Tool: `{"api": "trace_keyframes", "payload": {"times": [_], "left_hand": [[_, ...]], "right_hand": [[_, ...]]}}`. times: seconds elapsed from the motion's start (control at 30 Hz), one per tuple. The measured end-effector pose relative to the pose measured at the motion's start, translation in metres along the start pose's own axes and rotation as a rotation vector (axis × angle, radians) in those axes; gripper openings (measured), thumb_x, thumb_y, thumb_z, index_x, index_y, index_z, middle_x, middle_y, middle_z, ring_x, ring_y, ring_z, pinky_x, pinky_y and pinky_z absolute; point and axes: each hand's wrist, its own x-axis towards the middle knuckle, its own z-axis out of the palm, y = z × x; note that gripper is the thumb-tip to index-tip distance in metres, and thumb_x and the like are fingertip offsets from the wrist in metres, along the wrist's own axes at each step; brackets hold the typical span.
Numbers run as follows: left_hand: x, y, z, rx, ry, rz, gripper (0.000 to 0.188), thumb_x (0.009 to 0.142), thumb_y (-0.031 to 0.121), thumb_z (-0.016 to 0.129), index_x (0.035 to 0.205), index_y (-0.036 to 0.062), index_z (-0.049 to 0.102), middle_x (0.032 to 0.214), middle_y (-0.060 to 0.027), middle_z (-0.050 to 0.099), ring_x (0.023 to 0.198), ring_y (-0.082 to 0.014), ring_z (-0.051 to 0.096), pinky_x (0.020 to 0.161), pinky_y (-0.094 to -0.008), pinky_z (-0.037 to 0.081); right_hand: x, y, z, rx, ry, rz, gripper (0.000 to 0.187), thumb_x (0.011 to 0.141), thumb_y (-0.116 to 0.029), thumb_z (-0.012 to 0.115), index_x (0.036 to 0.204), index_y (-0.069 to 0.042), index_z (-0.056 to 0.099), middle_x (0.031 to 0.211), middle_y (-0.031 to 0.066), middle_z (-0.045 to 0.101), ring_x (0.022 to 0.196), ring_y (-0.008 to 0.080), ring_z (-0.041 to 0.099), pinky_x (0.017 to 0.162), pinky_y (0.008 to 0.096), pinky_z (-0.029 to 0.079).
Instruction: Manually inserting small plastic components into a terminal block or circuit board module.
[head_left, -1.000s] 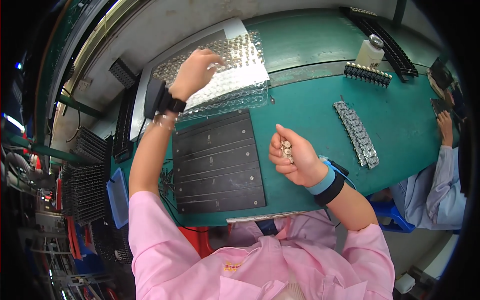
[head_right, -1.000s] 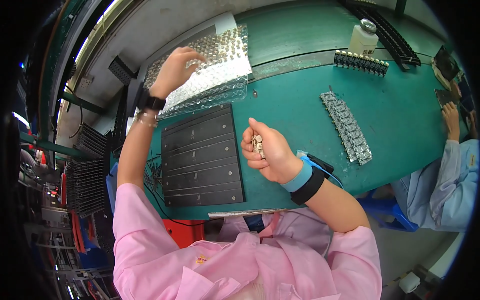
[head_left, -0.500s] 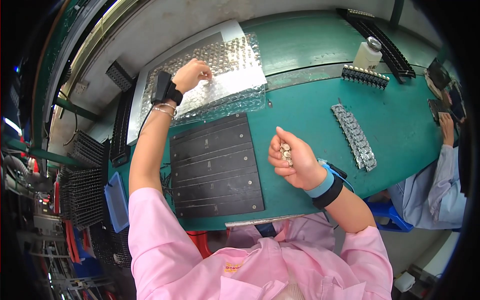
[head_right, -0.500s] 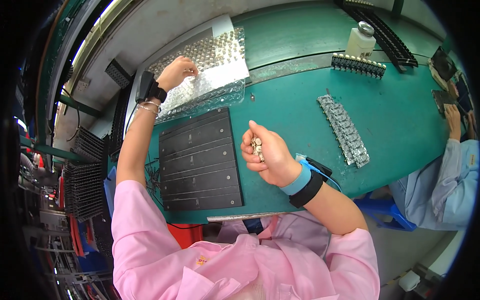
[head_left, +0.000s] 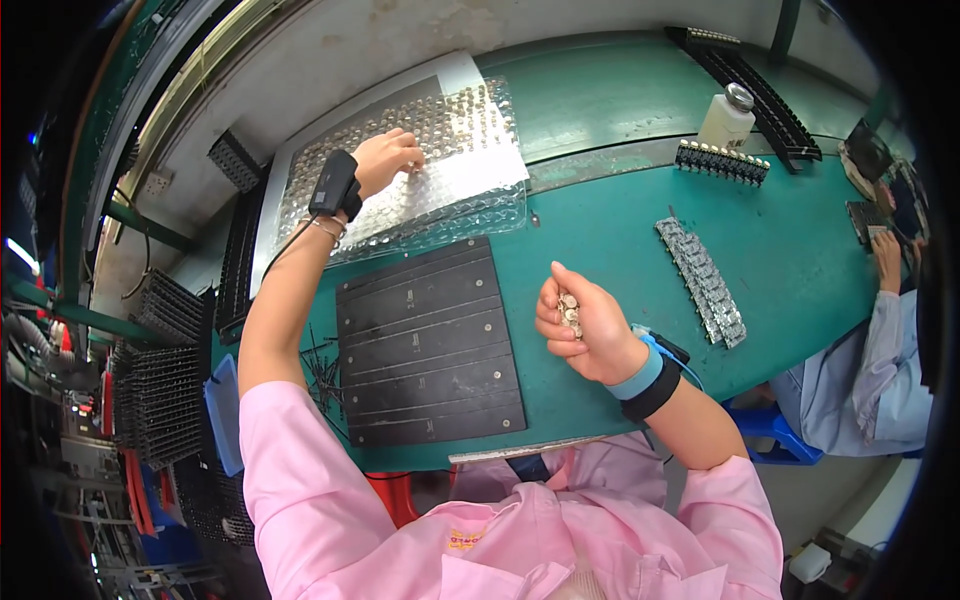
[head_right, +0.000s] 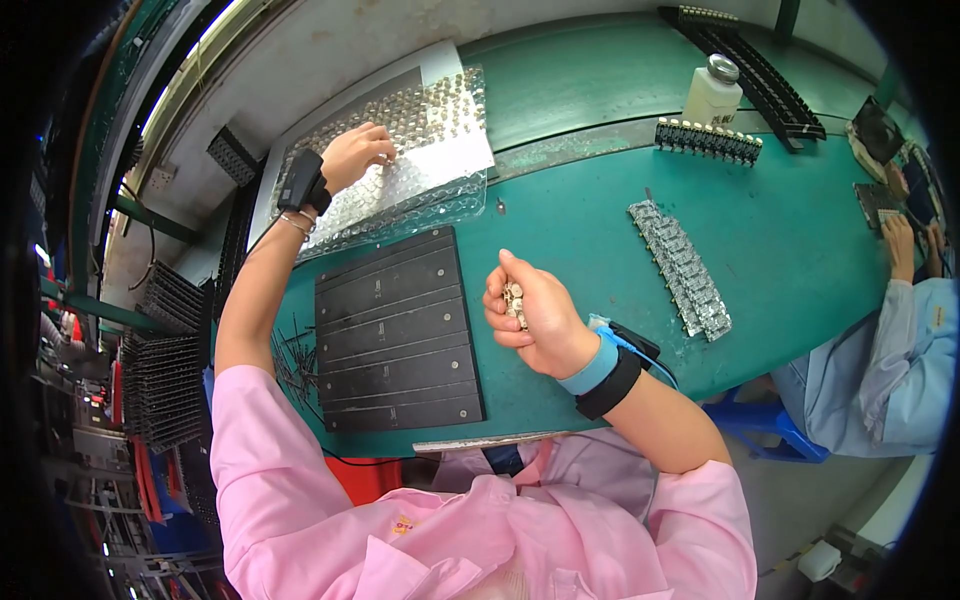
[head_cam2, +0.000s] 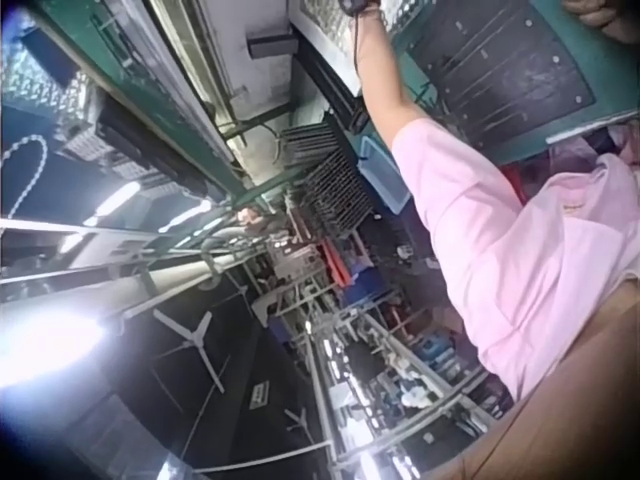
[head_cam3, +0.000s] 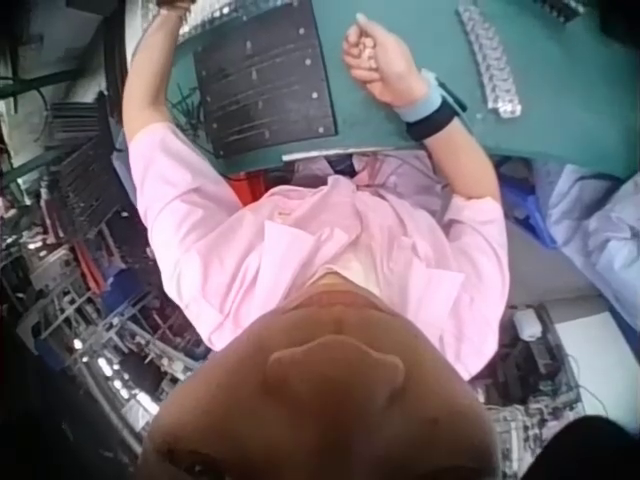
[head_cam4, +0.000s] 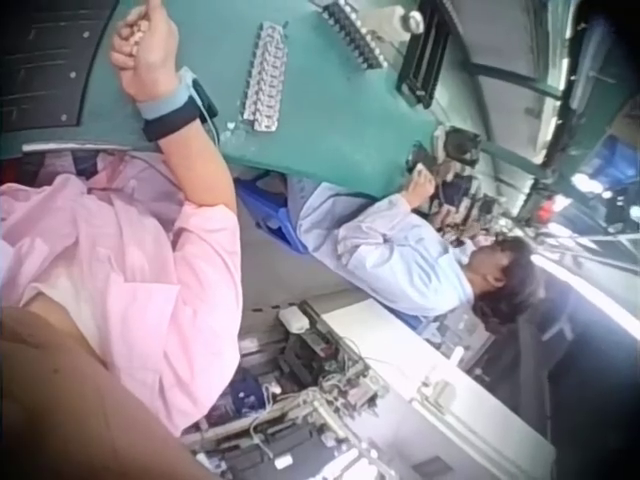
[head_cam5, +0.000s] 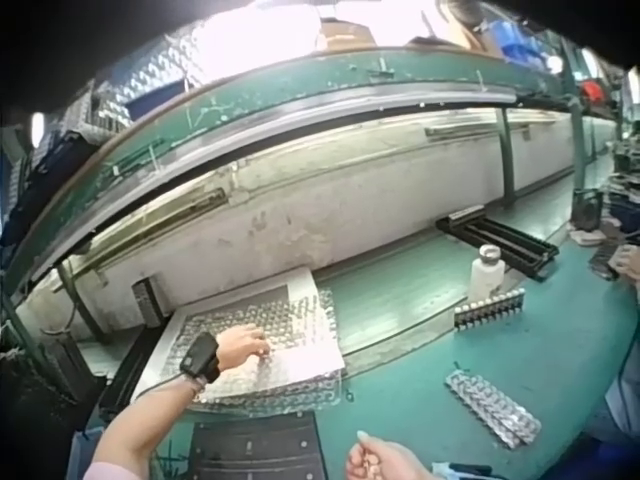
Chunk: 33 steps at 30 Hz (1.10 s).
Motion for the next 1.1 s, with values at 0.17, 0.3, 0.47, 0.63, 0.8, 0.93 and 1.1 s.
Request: {"api": "trace_keyframes", "payload": {"times": [0.17, 0.3, 0.47, 0.63, 0.8, 0.93, 1.1], "left_hand": [[-0.008, 0.003, 0.001, 0.006, 0.160, -0.034, 0.011, 0.069, 0.004, 0.058, 0.079, 0.0062, 0.057, 0.078, -0.0044, 0.054, 0.079, -0.0222, 0.051, 0.067, -0.0309, 0.043], [-0.014, 0.027, -0.014, -0.147, 0.388, -0.155, 0.013, 0.068, 0.002, 0.059, 0.081, 0.0057, 0.056, 0.078, -0.0062, 0.055, 0.076, -0.0239, 0.052, 0.066, -0.0308, 0.043], [0.017, 0.166, -0.056, -0.491, 0.514, 0.067, 0.020, 0.065, 0.002, 0.062, 0.083, 0.0055, 0.055, 0.079, -0.0085, 0.054, 0.074, -0.0244, 0.052, 0.064, -0.0313, 0.043], [0.015, 0.241, -0.082, -0.357, 0.573, 0.187, 0.024, 0.060, 0.002, 0.063, 0.082, 0.0070, 0.055, 0.078, -0.0045, 0.052, 0.070, -0.0217, 0.050, 0.063, -0.0301, 0.042], [0.017, 0.263, -0.085, -0.377, 0.679, 0.179, 0.027, 0.058, 0.002, 0.064, 0.083, 0.0072, 0.055, 0.077, -0.0034, 0.051, 0.069, -0.0207, 0.049, 0.060, -0.0289, 0.042], [0.035, 0.285, -0.081, -0.507, 0.622, 0.250, 0.027, 0.059, 0.004, 0.065, 0.085, 0.0065, 0.056, 0.080, -0.0035, 0.052, 0.070, -0.0203, 0.049, 0.059, -0.0286, 0.042], [0.056, 0.301, -0.074, -0.625, 0.422, 0.290, 0.031, 0.063, 0.009, 0.066, 0.092, 0.0052, 0.056, 0.089, -0.0064, 0.053, 0.078, -0.0221, 0.050, 0.064, -0.0297, 0.043]], "right_hand": [[0.000, 0.001, 0.000, -0.007, 0.000, 0.008, 0.035, 0.089, -0.032, 0.034, 0.063, -0.009, 0.039, 0.054, -0.0019, 0.033, 0.042, 0.0049, 0.026, 0.030, 0.0161, 0.017], [0.000, 0.004, 0.003, -0.023, 0.010, 0.020, 0.034, 0.089, -0.032, 0.034, 0.064, -0.009, 0.039, 0.055, -0.0015, 0.034, 0.042, 0.0048, 0.027, 0.031, 0.0160, 0.017], [-0.003, -0.003, 0.004, -0.075, 0.045, -0.006, 0.032, 0.089, -0.031, 0.034, 0.067, -0.010, 0.039, 0.056, -0.0010, 0.036, 0.041, 0.0046, 0.027, 0.030, 0.0161, 0.017], [-0.026, -0.007, 0.016, -0.148, -0.029, -0.222, 0.029, 0.090, -0.030, 0.034, 0.072, -0.009, 0.042, 0.055, -0.0011, 0.036, 0.039, 0.0042, 0.027, 0.030, 0.0166, 0.017], [-0.068, 0.000, 0.014, -0.251, -0.024, -0.476, 0.029, 0.090, -0.028, 0.035, 0.084, -0.003, 0.047, 0.056, -0.0009, 0.036, 0.037, 0.0034, 0.026, 0.031, 0.0165, 0.018], [-0.100, 0.009, -0.003, -0.303, 0.122, -0.601, 0.026, 0.090, -0.025, 0.036, 0.088, -0.002, 0.048, 0.055, -0.0016, 0.035, 0.038, 0.0027, 0.026, 0.031, 0.0162, 0.017], [-0.122, 0.022, -0.039, -0.146, 0.262, -0.656, 0.023, 0.090, -0.022, 0.039, 0.090, -0.001, 0.048, 0.055, -0.0021, 0.034, 0.039, 0.0024, 0.025, 0.031, 0.0153, 0.016]]}}
